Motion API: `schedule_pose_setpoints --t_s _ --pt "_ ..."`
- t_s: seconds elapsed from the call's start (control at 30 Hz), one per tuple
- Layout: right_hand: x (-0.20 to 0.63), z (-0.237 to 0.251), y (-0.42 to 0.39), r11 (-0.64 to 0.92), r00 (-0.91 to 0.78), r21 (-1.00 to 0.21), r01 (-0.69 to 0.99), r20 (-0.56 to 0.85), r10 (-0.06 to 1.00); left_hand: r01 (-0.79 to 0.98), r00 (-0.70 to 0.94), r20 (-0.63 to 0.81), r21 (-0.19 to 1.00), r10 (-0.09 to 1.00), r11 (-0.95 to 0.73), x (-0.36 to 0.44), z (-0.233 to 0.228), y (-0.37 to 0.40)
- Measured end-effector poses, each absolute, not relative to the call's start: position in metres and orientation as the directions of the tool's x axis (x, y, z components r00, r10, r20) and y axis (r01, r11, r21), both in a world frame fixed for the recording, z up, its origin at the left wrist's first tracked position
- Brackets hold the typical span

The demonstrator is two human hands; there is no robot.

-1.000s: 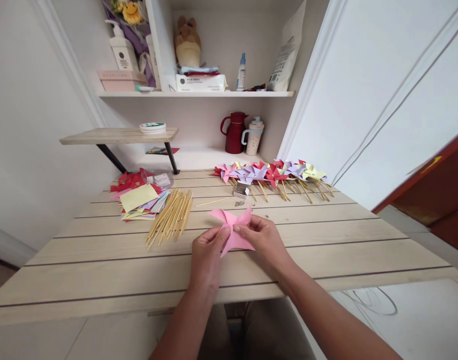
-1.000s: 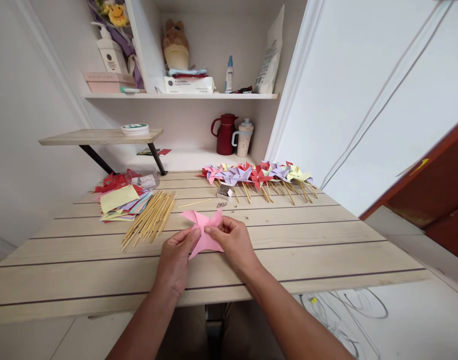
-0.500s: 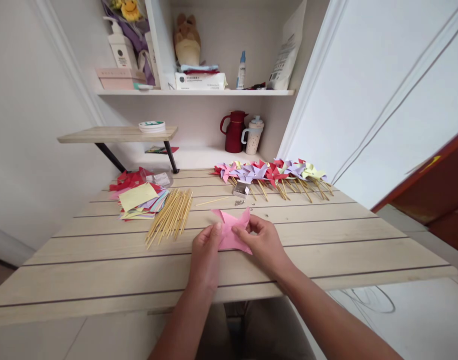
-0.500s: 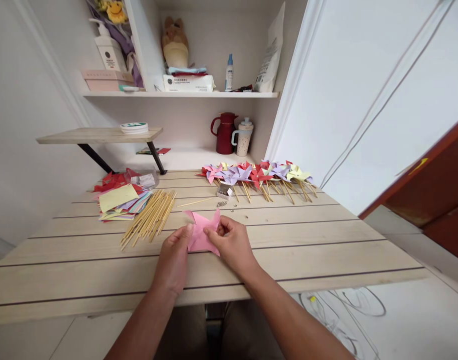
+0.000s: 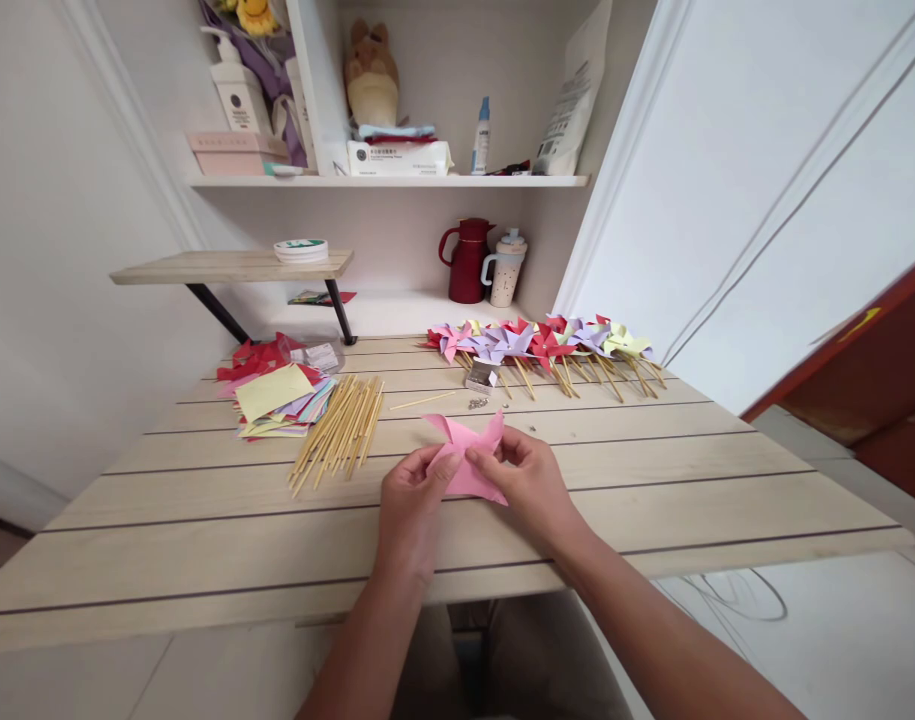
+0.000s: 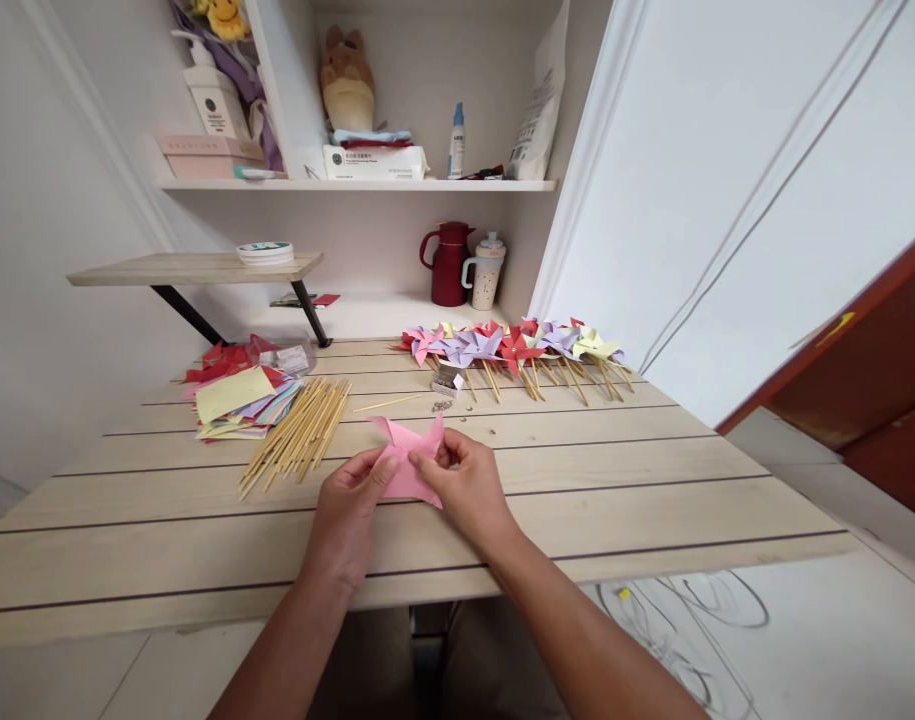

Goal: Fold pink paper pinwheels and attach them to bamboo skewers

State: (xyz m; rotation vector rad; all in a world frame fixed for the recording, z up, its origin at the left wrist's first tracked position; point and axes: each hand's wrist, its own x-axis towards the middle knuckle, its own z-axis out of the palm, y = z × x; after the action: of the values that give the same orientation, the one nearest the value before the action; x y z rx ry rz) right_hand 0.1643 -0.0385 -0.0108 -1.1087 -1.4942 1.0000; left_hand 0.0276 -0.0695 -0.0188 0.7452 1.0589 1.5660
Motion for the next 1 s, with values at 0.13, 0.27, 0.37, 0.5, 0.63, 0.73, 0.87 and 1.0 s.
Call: schedule_pose_setpoints --t_s 0.13,0.27,0.37,0.5,0.63,0.73,0.87,1.0 --pt "0.1652 -0.0126 -0.0378 0.242 -0.11 -0.959 0.15 0.227 0.968 -0.371 -0.278 -0.06 0.927 0.959 -0.049 0.0283 -0.0193 -0.0699" --pt "0.166 -0.0145 -0.0371 0.243 -0.134 -0.961 0.135 0.225 0.965 -0.346 -0.32 -0.054 0.936 0.946 -0.063 0.0276 -0.0203 -0.0697" --pt "0.1662 -0.0152 -0.037 0.238 -0.14 -0.963 0.126 0.22 0.965 -0.338 -0.316 -0.056 0.939 0.947 -0.058 0.0277 -0.0192 -0.0699" --pt "0.1665 -0.0161 -0.0369 0.219 -0.142 -0.969 0.116 0.202 0.969 -0.32 -0.314 -0.062 0.947 0.948 -0.044 0.0281 -0.0186 -0.0699" --pt "0.1669 -0.0177 -0.0358 0.216 -0.153 -0.973 0.079 0.202 0.967 -0.341 -0.264 -0.056 0.939 0.963 -0.038 0.0271 -0.0216 -0.0693" --pt "0.1671 -0.0184 -0.0349 0.206 -0.154 -0.977 0.058 0.195 0.969 -0.361 -0.226 -0.057 0.932 0.972 -0.029 0.0265 -0.0229 -0.0696" --pt "0.1671 -0.0186 -0.0347 0.199 -0.146 -0.979 0.049 0.19 0.971 -0.346 -0.209 -0.045 0.938 0.977 -0.031 0.0268 -0.0225 -0.0705" --pt "0.1669 -0.0189 -0.0348 0.204 -0.138 -0.978 0.043 0.197 0.971 -0.316 -0.258 -0.034 0.947 0.966 -0.051 0.0269 -0.0232 -0.0698"
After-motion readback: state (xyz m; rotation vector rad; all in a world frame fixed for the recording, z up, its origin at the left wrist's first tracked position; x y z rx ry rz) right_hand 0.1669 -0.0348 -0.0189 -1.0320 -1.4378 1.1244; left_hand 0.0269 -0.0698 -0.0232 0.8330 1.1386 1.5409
